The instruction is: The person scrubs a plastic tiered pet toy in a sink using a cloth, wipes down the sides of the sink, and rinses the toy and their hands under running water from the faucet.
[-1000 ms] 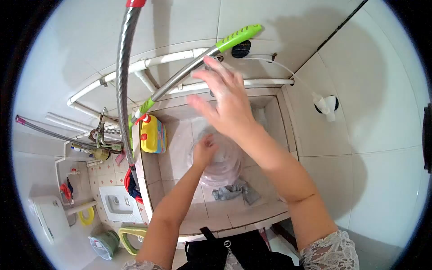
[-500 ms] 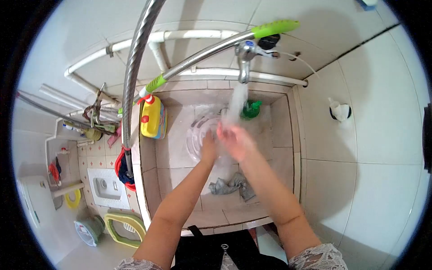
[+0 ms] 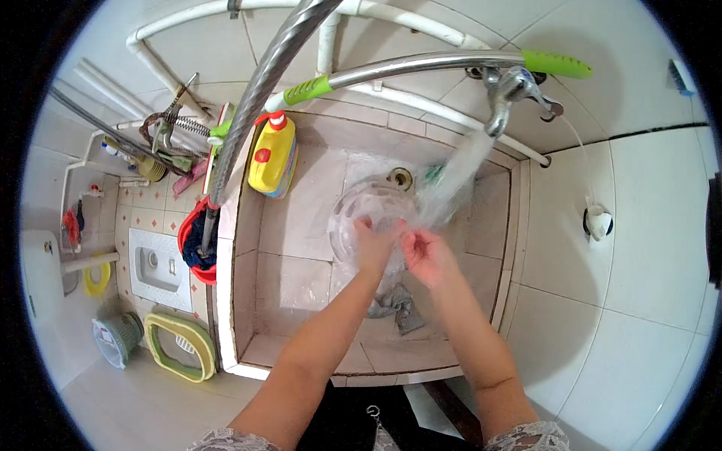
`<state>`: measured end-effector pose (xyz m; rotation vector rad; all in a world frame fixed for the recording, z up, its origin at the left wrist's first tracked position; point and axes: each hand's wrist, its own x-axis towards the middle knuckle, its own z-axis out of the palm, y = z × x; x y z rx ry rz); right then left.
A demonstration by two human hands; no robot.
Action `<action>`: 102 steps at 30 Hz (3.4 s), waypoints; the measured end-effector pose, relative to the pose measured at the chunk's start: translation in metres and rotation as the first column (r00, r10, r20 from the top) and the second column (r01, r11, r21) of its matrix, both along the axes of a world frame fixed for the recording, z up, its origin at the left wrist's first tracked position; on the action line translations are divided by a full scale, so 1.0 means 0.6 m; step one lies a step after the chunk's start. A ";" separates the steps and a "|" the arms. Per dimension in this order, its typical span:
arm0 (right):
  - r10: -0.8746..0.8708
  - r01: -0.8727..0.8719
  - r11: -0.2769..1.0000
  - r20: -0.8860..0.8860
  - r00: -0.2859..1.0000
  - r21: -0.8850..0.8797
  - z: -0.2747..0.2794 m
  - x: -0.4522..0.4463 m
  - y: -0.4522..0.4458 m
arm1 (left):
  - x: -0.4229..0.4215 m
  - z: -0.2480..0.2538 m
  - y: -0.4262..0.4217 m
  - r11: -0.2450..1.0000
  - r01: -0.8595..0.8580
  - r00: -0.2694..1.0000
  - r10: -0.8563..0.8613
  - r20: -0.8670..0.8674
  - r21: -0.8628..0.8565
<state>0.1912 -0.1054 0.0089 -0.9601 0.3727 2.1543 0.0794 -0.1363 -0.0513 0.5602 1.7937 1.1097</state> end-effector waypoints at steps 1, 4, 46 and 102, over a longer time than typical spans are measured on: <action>0.000 0.000 1.000 0.032 1.000 -0.008 0.004 -0.007 -0.001 | 0.004 -0.021 -0.004 1.000 -0.027 0.999 0.026 0.034 0.014; -0.002 0.003 1.000 0.040 0.999 -0.016 0.006 -0.017 -0.002 | 0.004 -0.061 -0.024 0.992 -0.088 0.963 0.063 0.263 0.086; 0.488 -0.622 0.761 0.471 0.735 0.183 0.136 -0.002 0.062 | -0.159 0.009 -0.089 0.917 0.397 0.845 -0.383 0.372 0.041; 0.495 -0.664 0.695 0.487 0.719 0.274 0.201 -0.034 0.045 | -0.059 0.019 -0.101 0.667 0.564 0.824 -0.412 -0.389 0.488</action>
